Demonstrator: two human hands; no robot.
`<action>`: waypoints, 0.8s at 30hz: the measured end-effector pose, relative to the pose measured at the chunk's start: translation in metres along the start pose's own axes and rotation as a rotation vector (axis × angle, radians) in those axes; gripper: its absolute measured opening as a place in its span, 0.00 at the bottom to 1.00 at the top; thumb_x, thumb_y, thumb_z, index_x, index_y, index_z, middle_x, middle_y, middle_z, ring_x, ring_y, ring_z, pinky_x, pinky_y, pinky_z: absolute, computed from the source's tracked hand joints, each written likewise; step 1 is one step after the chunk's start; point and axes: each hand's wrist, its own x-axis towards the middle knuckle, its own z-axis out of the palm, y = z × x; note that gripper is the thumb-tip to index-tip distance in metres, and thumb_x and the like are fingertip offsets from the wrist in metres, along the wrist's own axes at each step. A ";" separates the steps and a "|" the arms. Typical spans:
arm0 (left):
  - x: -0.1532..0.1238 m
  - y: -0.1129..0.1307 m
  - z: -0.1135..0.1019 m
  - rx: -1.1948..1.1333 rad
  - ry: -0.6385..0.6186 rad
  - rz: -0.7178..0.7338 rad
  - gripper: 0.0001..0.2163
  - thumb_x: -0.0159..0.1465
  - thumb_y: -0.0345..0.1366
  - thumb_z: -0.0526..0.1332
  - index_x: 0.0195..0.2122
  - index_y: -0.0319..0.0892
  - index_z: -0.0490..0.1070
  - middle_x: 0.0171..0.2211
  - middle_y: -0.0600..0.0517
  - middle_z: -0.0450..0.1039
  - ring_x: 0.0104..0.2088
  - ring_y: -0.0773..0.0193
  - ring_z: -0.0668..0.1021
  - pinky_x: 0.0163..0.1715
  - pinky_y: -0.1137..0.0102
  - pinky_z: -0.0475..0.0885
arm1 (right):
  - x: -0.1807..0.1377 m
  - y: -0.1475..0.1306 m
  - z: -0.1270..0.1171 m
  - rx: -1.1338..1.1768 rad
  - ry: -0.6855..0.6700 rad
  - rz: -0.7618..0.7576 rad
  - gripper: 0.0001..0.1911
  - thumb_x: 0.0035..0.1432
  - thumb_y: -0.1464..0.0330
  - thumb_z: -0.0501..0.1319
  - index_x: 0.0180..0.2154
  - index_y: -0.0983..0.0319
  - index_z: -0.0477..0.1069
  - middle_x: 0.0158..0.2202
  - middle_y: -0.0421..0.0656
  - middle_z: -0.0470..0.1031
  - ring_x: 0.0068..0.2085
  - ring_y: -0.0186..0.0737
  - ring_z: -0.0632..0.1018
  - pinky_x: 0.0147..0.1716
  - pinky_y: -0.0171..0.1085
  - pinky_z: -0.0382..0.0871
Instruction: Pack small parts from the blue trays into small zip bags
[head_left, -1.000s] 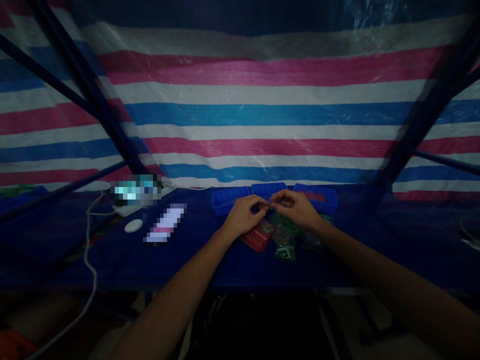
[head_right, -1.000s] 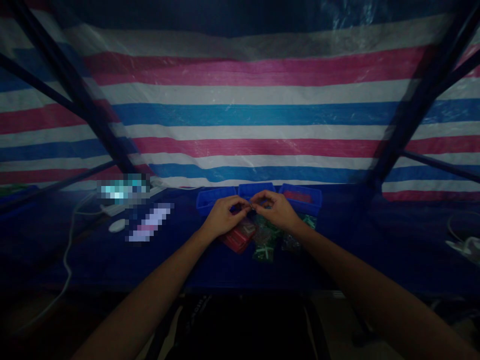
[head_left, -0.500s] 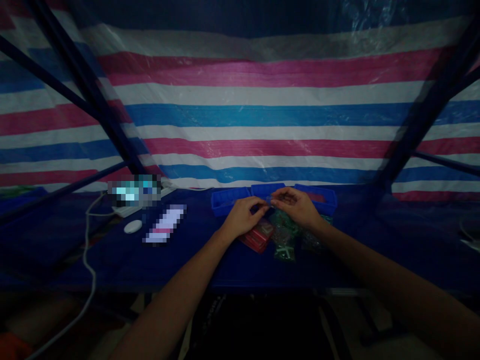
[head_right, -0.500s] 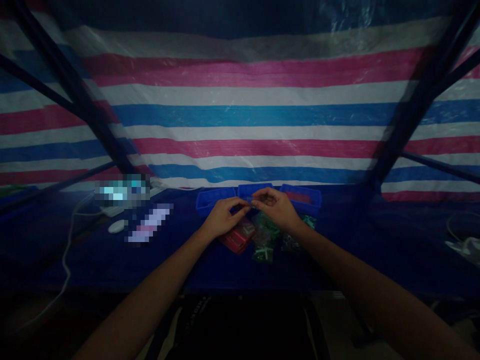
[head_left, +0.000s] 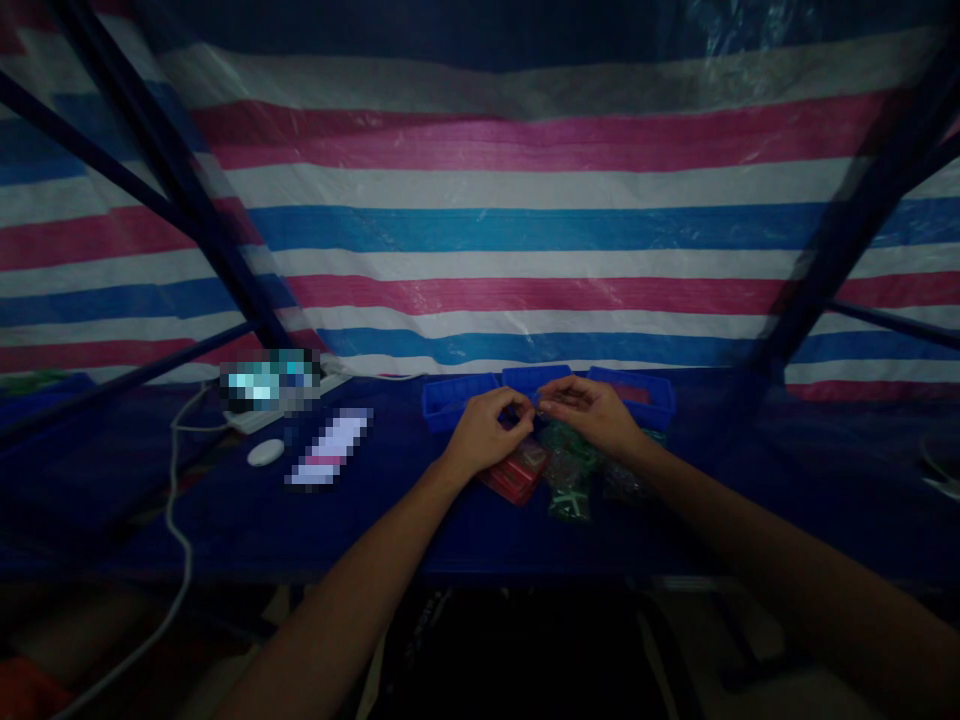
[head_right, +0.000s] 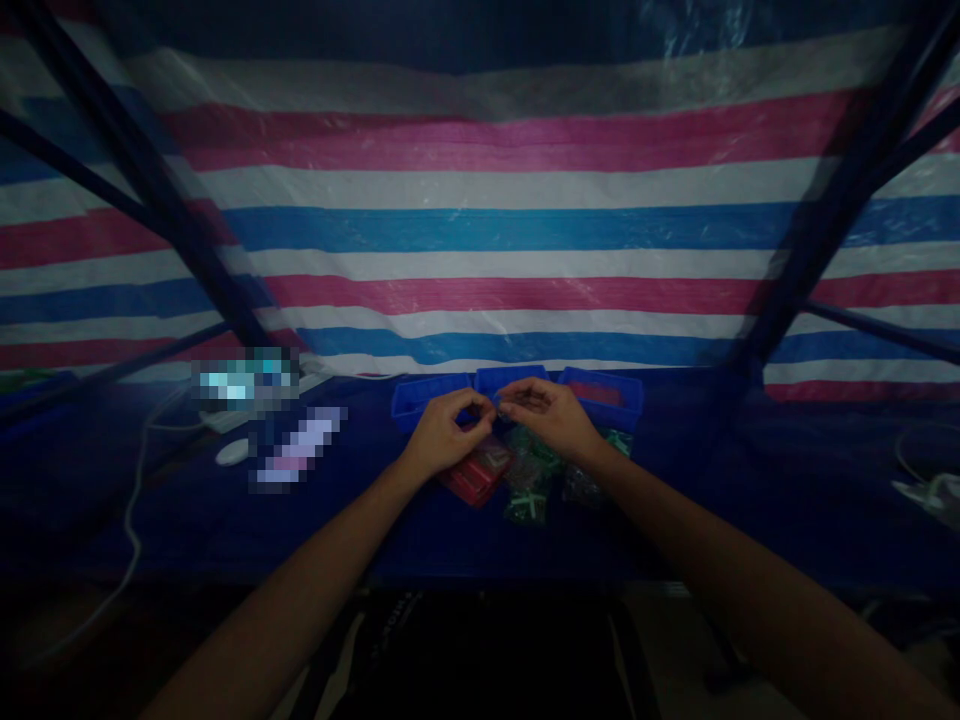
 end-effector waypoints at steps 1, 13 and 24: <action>0.000 0.000 0.000 0.004 0.005 0.003 0.03 0.63 0.28 0.63 0.35 0.41 0.75 0.35 0.53 0.79 0.36 0.63 0.79 0.41 0.68 0.72 | 0.000 -0.001 0.000 -0.006 -0.011 0.001 0.17 0.52 0.61 0.74 0.43 0.58 0.79 0.44 0.45 0.83 0.46 0.44 0.83 0.53 0.47 0.75; 0.001 -0.007 0.001 -0.038 -0.106 -0.087 0.08 0.69 0.38 0.61 0.42 0.43 0.79 0.39 0.52 0.82 0.39 0.61 0.81 0.42 0.67 0.72 | 0.000 0.006 -0.001 -0.128 -0.016 0.008 0.21 0.57 0.61 0.71 0.50 0.59 0.73 0.39 0.43 0.80 0.40 0.40 0.81 0.44 0.41 0.76; 0.000 -0.029 -0.026 0.382 0.221 -0.194 0.04 0.65 0.33 0.61 0.39 0.43 0.75 0.38 0.50 0.79 0.40 0.58 0.79 0.44 0.64 0.73 | -0.001 0.003 -0.013 -0.578 0.125 -0.159 0.16 0.67 0.60 0.61 0.52 0.58 0.73 0.43 0.46 0.80 0.41 0.45 0.81 0.43 0.45 0.76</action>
